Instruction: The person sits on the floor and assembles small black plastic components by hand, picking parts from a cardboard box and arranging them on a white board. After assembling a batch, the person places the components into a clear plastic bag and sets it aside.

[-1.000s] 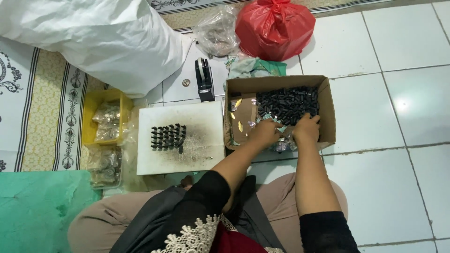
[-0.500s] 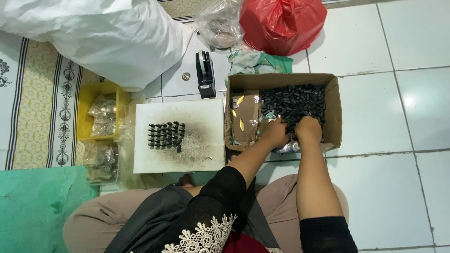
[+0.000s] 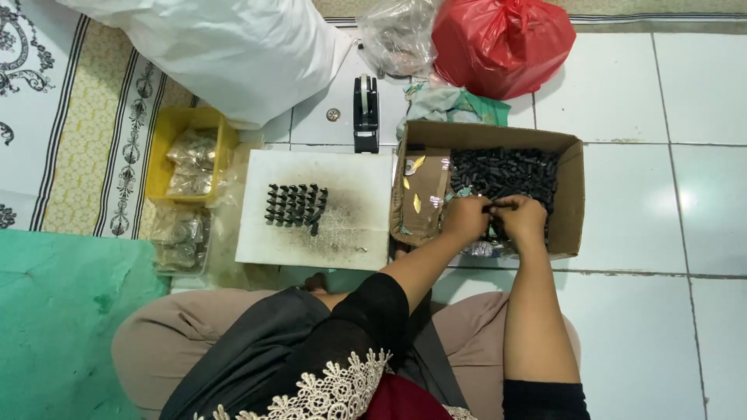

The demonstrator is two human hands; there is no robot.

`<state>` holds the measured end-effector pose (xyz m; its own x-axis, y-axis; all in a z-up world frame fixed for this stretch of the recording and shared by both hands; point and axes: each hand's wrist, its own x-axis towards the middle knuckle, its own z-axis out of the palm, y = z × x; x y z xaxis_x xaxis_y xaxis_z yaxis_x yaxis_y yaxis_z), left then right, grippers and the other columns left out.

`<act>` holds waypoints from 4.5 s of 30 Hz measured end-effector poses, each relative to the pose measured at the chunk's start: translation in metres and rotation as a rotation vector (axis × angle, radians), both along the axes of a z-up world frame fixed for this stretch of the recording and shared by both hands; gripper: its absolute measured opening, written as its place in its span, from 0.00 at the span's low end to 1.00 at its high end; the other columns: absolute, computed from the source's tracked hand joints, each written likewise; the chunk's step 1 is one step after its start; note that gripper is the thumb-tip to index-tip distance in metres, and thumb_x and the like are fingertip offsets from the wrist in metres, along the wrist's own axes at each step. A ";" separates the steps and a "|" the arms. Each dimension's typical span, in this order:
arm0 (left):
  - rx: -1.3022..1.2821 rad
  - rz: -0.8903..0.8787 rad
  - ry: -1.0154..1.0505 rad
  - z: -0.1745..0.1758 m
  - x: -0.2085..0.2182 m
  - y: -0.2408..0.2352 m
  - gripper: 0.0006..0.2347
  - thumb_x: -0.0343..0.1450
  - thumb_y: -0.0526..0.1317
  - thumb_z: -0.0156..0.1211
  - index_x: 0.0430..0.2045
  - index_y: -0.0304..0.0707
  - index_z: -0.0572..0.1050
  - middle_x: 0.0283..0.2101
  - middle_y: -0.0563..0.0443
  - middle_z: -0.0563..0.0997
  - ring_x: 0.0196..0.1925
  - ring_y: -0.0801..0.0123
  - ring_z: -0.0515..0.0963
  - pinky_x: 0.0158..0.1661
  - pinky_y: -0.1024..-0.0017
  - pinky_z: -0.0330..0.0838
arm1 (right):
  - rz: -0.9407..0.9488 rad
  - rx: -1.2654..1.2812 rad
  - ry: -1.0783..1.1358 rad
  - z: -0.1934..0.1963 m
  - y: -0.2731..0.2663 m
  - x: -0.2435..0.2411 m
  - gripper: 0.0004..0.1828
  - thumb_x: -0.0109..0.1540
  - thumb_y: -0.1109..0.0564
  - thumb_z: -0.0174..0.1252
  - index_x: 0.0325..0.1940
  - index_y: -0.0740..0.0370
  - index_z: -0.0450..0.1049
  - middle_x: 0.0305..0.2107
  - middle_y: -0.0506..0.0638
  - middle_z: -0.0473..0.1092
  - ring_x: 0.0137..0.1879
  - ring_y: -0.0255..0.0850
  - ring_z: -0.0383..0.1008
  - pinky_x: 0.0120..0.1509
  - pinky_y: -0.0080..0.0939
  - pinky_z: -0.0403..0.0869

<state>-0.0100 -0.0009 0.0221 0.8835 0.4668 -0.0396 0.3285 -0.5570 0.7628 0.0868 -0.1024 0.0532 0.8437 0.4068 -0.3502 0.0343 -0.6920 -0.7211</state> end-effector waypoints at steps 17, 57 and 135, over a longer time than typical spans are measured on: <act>-0.517 0.287 -0.211 0.029 -0.076 0.035 0.13 0.71 0.47 0.69 0.48 0.50 0.82 0.46 0.43 0.84 0.48 0.55 0.84 0.45 0.67 0.79 | -0.192 0.672 0.520 0.028 0.026 -0.068 0.21 0.58 0.63 0.69 0.55 0.64 0.75 0.38 0.53 0.77 0.43 0.41 0.81 0.48 0.42 0.82; 0.205 0.106 -0.451 0.033 -0.325 0.061 0.09 0.64 0.31 0.72 0.33 0.34 0.79 0.33 0.45 0.83 0.36 0.61 0.83 0.39 0.69 0.81 | 0.387 -0.598 -0.140 0.038 0.057 -0.069 0.16 0.58 0.60 0.56 0.45 0.51 0.85 0.42 0.56 0.78 0.44 0.52 0.78 0.36 0.50 0.74; -0.319 0.545 -0.559 0.100 -0.328 0.064 0.06 0.60 0.30 0.77 0.25 0.36 0.85 0.27 0.44 0.86 0.29 0.62 0.86 0.26 0.71 0.81 | 0.728 0.331 -0.034 0.143 0.090 -0.257 0.10 0.53 0.70 0.66 0.37 0.62 0.85 0.28 0.59 0.81 0.37 0.48 0.82 0.37 0.44 0.83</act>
<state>-0.3382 0.0635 0.1220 0.4664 0.8744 0.1338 0.0163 -0.1598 0.9870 -0.1706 -0.0129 0.1962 0.3349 0.9376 -0.0936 0.4209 -0.2377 -0.8754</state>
